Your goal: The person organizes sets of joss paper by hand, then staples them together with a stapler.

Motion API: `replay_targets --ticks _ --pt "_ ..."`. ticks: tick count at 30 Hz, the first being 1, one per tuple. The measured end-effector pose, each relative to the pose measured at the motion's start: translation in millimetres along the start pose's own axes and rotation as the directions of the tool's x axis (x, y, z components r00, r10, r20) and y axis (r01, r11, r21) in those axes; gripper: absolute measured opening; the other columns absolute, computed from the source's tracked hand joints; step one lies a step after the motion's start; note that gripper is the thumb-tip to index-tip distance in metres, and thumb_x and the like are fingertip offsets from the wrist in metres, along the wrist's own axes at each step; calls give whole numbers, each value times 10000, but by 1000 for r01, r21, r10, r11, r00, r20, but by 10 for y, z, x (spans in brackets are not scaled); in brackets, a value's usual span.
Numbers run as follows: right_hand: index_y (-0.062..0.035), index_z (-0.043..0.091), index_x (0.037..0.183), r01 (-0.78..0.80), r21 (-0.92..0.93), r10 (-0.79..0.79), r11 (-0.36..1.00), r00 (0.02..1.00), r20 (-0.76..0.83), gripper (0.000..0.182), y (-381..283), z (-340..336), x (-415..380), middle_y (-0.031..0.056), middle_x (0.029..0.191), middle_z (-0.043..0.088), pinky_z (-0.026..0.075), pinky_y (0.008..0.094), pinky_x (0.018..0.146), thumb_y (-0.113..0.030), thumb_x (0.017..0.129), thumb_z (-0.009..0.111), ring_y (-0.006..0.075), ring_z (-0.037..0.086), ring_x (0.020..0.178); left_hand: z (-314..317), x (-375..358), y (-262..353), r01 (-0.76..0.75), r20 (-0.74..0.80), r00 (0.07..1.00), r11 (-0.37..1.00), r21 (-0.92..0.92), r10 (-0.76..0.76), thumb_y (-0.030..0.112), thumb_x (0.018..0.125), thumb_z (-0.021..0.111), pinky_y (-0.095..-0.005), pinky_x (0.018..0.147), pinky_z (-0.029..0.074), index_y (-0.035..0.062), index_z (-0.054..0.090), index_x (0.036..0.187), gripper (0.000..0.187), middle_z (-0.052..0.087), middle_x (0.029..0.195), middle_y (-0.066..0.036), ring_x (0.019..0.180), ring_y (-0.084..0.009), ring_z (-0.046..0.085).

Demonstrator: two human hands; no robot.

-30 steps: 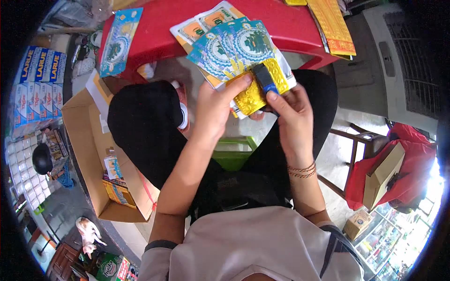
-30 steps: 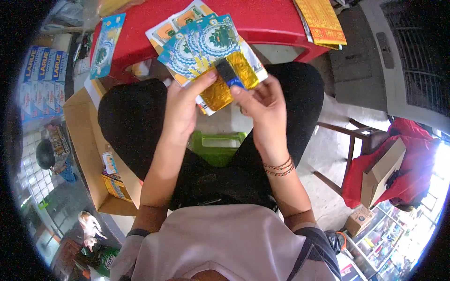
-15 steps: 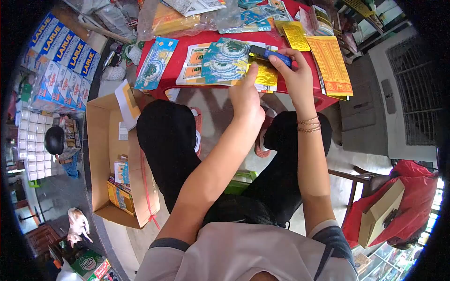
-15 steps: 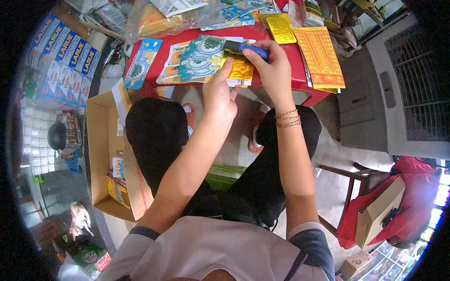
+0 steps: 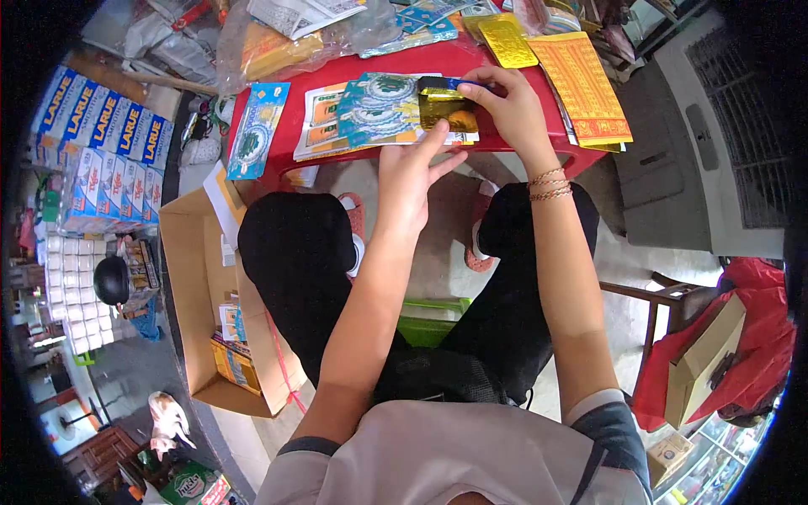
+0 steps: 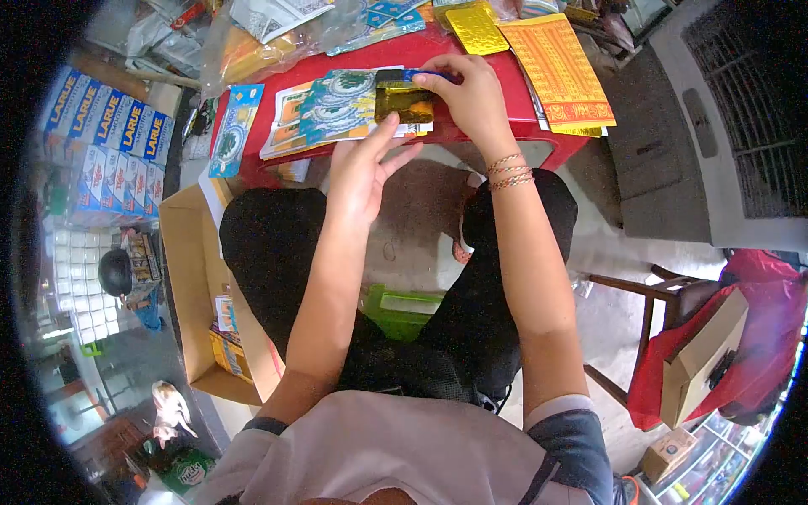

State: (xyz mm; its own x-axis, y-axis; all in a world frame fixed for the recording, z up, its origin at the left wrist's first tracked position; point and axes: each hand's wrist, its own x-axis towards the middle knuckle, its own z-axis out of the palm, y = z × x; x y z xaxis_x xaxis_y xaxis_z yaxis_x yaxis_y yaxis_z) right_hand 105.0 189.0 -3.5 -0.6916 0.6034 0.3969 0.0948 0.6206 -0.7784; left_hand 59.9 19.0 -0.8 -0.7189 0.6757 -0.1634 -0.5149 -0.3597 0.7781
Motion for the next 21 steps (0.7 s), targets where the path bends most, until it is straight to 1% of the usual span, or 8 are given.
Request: replay_targets --ticks 2,6,9,12,15,16,19,21 --pt "-45 689 965 12 -37 -11 999 1000 27 297 14 5 11 95 914 619 467 300 766 -256 765 749 182 587 845 -7 0 -27 -62 13 998 996 67 61 138 879 638 -410 805 563 -8 436 1224 425 572 1126 -132 956 -240 618" --pt "-58 694 976 47 -69 -48 997 999 -7 300 31 19 -1 90 914 612 470 305 765 -263 765 750 190 590 848 -2 -160 -56 -54 -1 999 990 133 55 161 890 630 -419 812 562 -37 348 1230 483 568 1126 -179 941 -265 626" --pt "-74 698 986 30 -102 -32 994 999 -15 297 25 18 -26 92 931 612 468 303 773 -270 768 747 193 590 866 -144 -400 -117 206 -151 975 922 328 -164 204 900 627 -394 784 555 -45 327 1185 483 589 1073 -204 902 -270 637" --pt "-118 720 944 33 -65 -35 997 999 -26 278 8 16 -29 144 925 606 455 362 808 -316 749 742 292 572 924 -405 -595 -232 237 24 960 855 461 -280 213 905 621 -349 761 541 -16 388 1161 415 614 1024 -181 886 -233 638" --pt "-95 707 979 36 -73 -37 997 999 -12 285 31 16 -21 102 930 609 460 304 801 -292 775 740 202 585 896 -496 -575 -211 101 70 983 822 561 -168 198 919 600 -292 763 511 3 521 1056 251 635 971 -125 858 -174 629" --pt "-95 707 979 36 -77 -37 996 999 -11 285 26 8 -32 102 930 609 460 304 801 -292 775 740 202 585 896 -494 -540 -179 -14 99 993 778 628 -62 190 922 594 -280 767 503 3 554 1022 216 639 959 -107 855 -160 625" --pt "-78 683 1040 26 -91 -22 996 999 40 352 -18 -8 -5 111 997 617 461 306 831 -311 782 738 204 587 936 -470 -391 -60 -80 139 990 715 694 -24 189 927 586 -260 783 475 1 574 1023 212 643 945 -75 861 -127 605" --pt "-14 652 1030 132 -24 -134 991 977 -168 435 -96 -2 27 176 988 614 452 365 858 -357 775 733 287 581 976 -391 -378 130 -77 181 976 597 798 -117 192 925 586 -259 808 453 11 578 1051 220 641 968 -52 884 -116 592"
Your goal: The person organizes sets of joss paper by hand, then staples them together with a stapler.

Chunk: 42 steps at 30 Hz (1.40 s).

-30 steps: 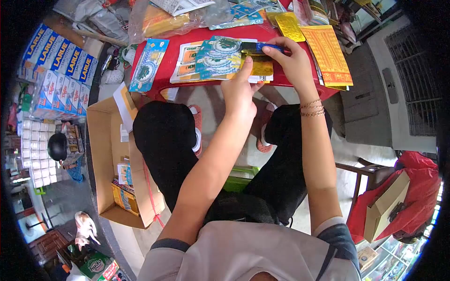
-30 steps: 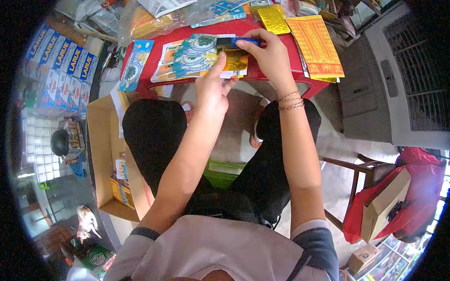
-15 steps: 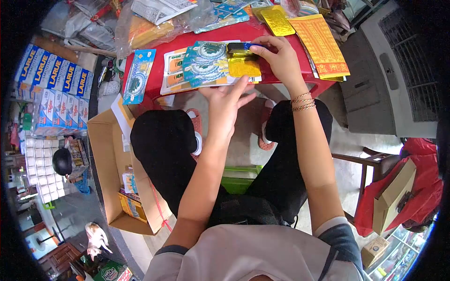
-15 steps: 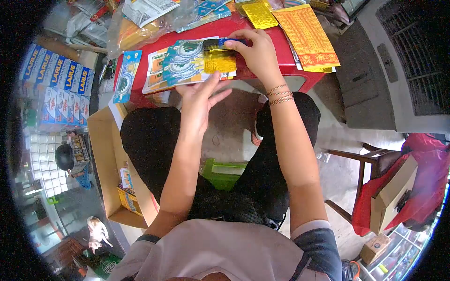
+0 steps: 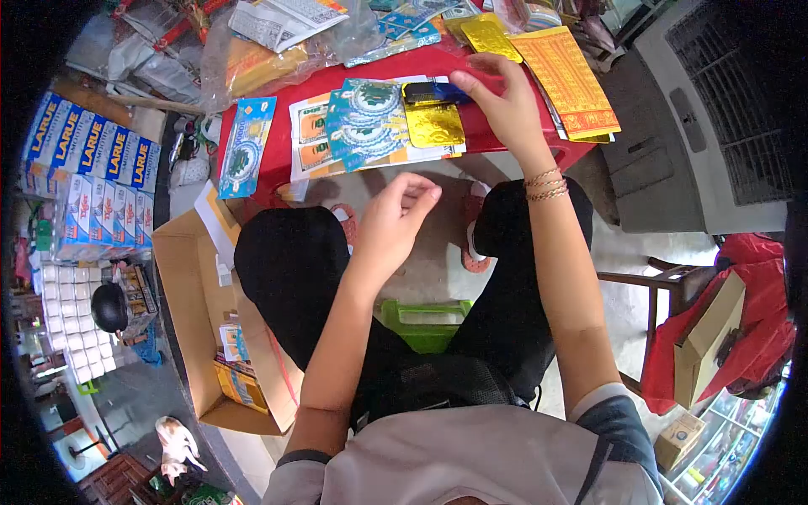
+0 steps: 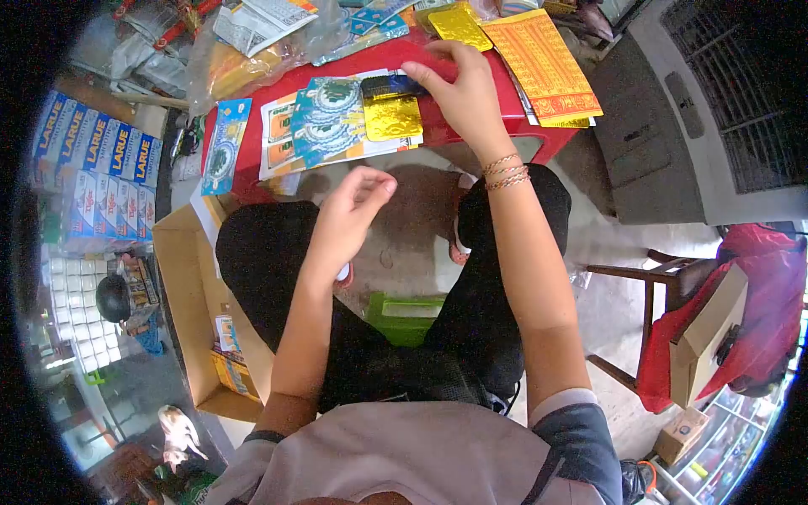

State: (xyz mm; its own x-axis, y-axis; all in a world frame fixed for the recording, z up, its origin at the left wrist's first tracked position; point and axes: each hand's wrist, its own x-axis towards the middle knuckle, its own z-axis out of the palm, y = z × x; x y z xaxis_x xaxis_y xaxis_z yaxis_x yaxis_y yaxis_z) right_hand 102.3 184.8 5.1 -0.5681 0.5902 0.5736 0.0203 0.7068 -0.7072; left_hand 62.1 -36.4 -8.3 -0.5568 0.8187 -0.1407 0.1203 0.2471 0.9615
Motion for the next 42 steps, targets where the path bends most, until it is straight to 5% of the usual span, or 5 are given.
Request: replay_targets --ticks 13,17,19,21,42 --pt "-25 538 1202 483 -539 -677 690 694 -246 427 -1761 -901 1121 182 1260 472 353 452 970 -287 865 543 309 425 1194 -228 36 -415 16 177 984 986 -165 14 170 925 573 -248 801 457 25 568 1097 224 616 1004 -65 905 -123 587" --pt "-23 515 1242 -58 -973 -601 -222 794 90 473 -619 424 769 213 1369 414 292 517 1045 -284 847 525 336 343 1320 -209 -43 -338 -9 144 989 999 -48 16 171 914 589 -248 767 458 40 581 1087 218 614 999 -49 853 -116 578" --pt "-107 272 1454 622 -538 -422 569 782 458 580 -526 552 355 207 1506 210 57 624 1085 -417 968 336 330 146 1417 -187 -140 -350 -4 136 991 1000 -18 6 172 909 597 -250 758 458 43 585 1086 219 615 998 -44 838 -116 576" --pt "-157 124 1500 412 -482 -256 773 898 357 638 -877 388 635 158 1550 77 -50 584 1098 -518 977 188 313 31 1436 -245 -96 -326 -16 93 996 1000 0 16 172 904 604 -251 749 457 47 588 1084 220 615 997 -38 822 -115 574" --pt "-96 649 1062 323 -445 -211 835 936 284 281 58 -322 68 129 921 640 425 411 900 -106 781 655 307 588 919 -264 33 -278 -165 -253 955 433 -886 -154 106 815 559 -393 926 459 -9 518 1131 339 586 1147 -117 1061 -230 585"
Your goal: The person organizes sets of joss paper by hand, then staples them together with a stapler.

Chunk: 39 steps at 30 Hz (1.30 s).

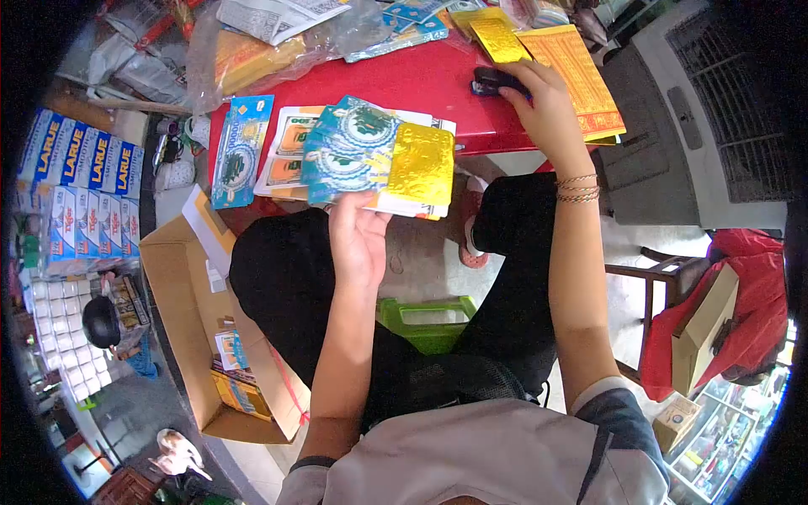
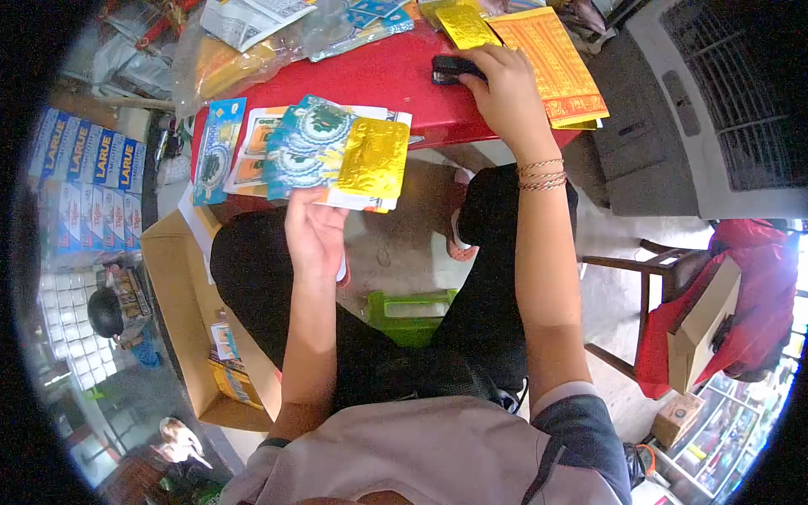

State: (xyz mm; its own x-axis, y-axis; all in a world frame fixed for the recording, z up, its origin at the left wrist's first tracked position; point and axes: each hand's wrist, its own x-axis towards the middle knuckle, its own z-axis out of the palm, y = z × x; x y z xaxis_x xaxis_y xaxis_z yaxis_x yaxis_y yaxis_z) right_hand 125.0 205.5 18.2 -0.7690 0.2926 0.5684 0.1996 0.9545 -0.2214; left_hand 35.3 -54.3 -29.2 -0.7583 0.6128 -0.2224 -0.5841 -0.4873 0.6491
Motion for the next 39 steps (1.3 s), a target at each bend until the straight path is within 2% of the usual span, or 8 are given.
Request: replay_targets --ticks 3,4,7,10,14,25,30,39 --pt "-67 649 1053 -47 12 49 999 972 -228 251 -184 -30 -41 133 952 646 444 375 896 -127 810 654 294 598 947 7 -68 49 -15 -20 1000 1000 4 15 111 779 519 -398 992 400 -8 464 1199 440 545 1212 -122 1132 -240 538" --pt "-57 646 1054 -122 297 171 947 975 -144 241 -279 -48 -59 126 984 645 448 348 893 -147 831 651 264 599 982 -6 -73 82 -25 27 999 1000 8 25 110 773 509 -395 1001 388 -11 456 1216 463 542 1214 -122 1140 -246 529" --pt "-15 583 1145 -283 794 295 538 946 137 364 -577 -33 -89 80 1095 615 437 287 901 -289 907 610 147 563 1053 97 -91 252 -59 100 994 991 116 47 90 717 467 -376 1029 346 -35 443 1238 536 536 1212 -126 1150 -251 507" --pt "23 499 1250 -585 783 250 209 807 536 520 -705 -91 -123 107 1137 584 417 299 962 -414 971 456 157 543 1085 162 -3 440 -83 194 980 974 213 41 109 710 468 -367 1020 355 -53 426 1262 577 543 1214 -138 1145 -245 515" --pt "2 523 1223 -517 816 150 -259 813 562 524 -663 -186 -96 84 1091 613 454 281 891 -418 914 568 123 579 1005 462 89 626 -141 351 936 938 316 22 105 719 469 -369 991 384 -53 428 1269 574 549 1217 -140 1110 -238 543" --pt "1 466 1234 -66 974 390 -219 909 150 416 -662 -191 -62 91 999 674 489 228 838 -94 872 648 117 634 948 798 269 534 -131 380 918 815 564 -116 19 773 652 -338 961 435 -34 420 1279 559 555 1231 -121 1110 -220 566" --pt "0 454 1244 -135 988 409 68 908 96 382 -668 -181 -79 74 1089 645 445 241 905 -103 908 604 100 585 1020 784 287 269 -173 414 909 863 475 -46 1 788 709 -271 848 462 -11 594 1102 334 643 1056 -53 958 -124 602" --pt "-8 447 1279 -167 985 304 40 941 147 433 -658 -185 -97 71 1135 621 429 259 926 -98 893 621 121 568 1055 668 272 377 -351 458 888 717 602 50 34 801 715 -263 799 473 -23 618 1046 270 661 1006 -53 892 -115 620"
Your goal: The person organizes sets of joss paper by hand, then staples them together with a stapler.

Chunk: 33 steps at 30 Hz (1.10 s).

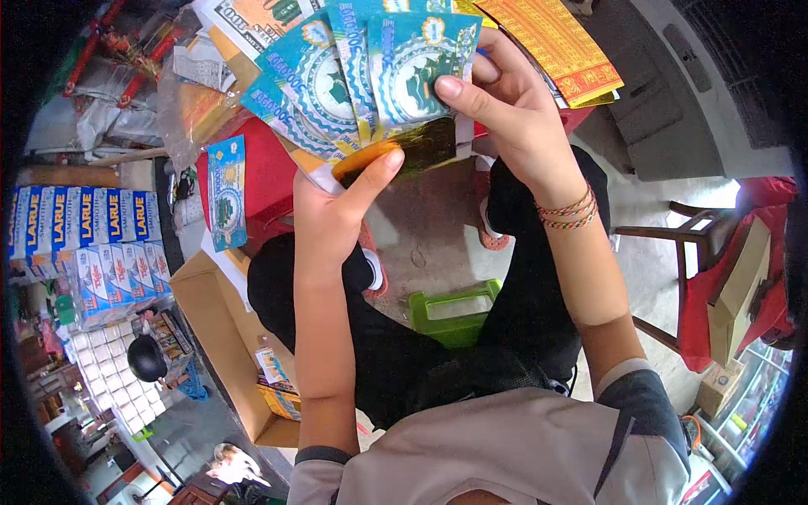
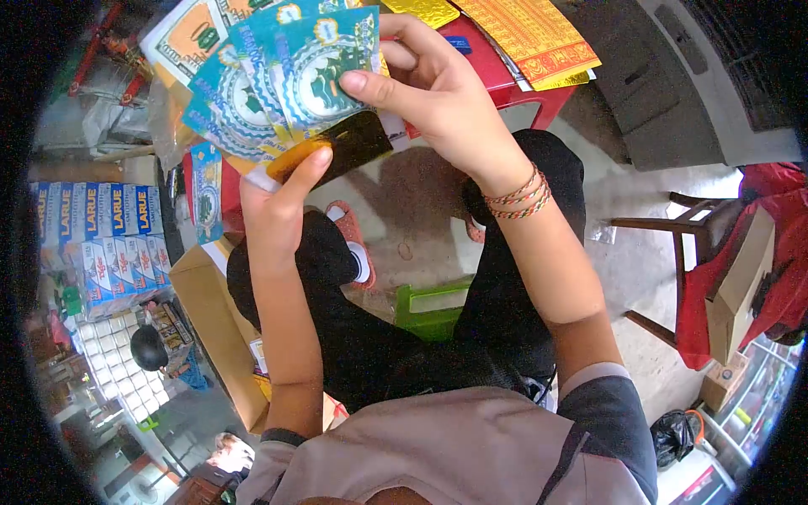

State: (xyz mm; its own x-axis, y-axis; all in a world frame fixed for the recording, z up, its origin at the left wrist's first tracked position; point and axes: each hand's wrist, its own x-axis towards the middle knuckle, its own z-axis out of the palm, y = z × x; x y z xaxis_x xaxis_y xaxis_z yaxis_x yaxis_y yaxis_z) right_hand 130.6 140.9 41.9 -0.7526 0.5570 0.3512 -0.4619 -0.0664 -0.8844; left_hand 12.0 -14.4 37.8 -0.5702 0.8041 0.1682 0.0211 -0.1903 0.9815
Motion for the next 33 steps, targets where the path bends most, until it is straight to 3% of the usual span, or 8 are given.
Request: replay_targets --ticks 8,11,12,14,19,22,24,33 --pt "-15 539 1211 -30 116 15 993 992 126 387 -21 -134 40 41 1131 625 433 280 937 -36 838 641 125 575 1052 -46 -82 -33 -221 -18 970 904 365 244 18 790 692 -293 785 484 25 657 1008 221 682 974 -56 874 -151 644" --pt "8 541 1043 -42 465 -164 884 905 393 273 218 -276 199 259 1281 455 477 422 917 -204 886 611 325 547 1121 -46 33 -48 -661 295 681 389 641 670 113 709 669 -393 833 493 90 673 996 287 646 1055 -76 984 -263 626" --pt "12 538 994 -41 526 -219 849 880 422 291 267 -272 209 317 1323 401 489 464 911 -255 899 602 383 536 1141 -53 27 -42 -657 286 682 391 645 673 113 709 669 -393 833 493 90 673 996 287 646 1055 -76 984 -263 626" --pt "-82 509 1039 91 421 -316 902 804 503 197 288 -296 213 286 1388 321 326 512 1084 -221 919 583 386 177 1392 -69 19 -32 -712 371 558 199 673 742 111 733 654 -395 833 490 107 674 996 264 640 1049 -61 989 -247 627" --pt "-2 525 1041 129 492 -402 861 765 504 330 365 -311 292 293 1336 388 405 479 1021 -294 903 592 387 405 1261 -39 -7 -69 -701 322 598 284 654 734 105 728 667 -396 848 484 111 666 1011 282 632 1045 -66 988 -265 622" --pt "17 540 1091 129 199 -190 971 926 326 352 341 -386 170 255 1218 512 463 388 949 -290 918 556 311 521 1152 48 -78 -55 -504 163 847 667 548 506 72 732 692 -345 861 479 89 626 1062 337 636 1044 -57 986 -234 623" --pt "8 568 1128 -4 155 9 988 1000 -27 296 209 -234 3 70 1083 612 427 262 891 -191 909 549 138 554 1038 70 -119 -112 -92 -1 996 986 138 93 49 788 690 -287 862 468 51 577 1104 335 634 1061 -49 994 -167 606" --pt "-9 567 1084 -168 28 170 985 970 -175 263 51 68 27 6 973 612 430 206 822 -236 952 553 42 543 908 131 -62 -92 74 6 997 980 -183 -74 68 844 677 -284 884 456 -2 474 1192 409 610 1100 -73 1004 -125 581"
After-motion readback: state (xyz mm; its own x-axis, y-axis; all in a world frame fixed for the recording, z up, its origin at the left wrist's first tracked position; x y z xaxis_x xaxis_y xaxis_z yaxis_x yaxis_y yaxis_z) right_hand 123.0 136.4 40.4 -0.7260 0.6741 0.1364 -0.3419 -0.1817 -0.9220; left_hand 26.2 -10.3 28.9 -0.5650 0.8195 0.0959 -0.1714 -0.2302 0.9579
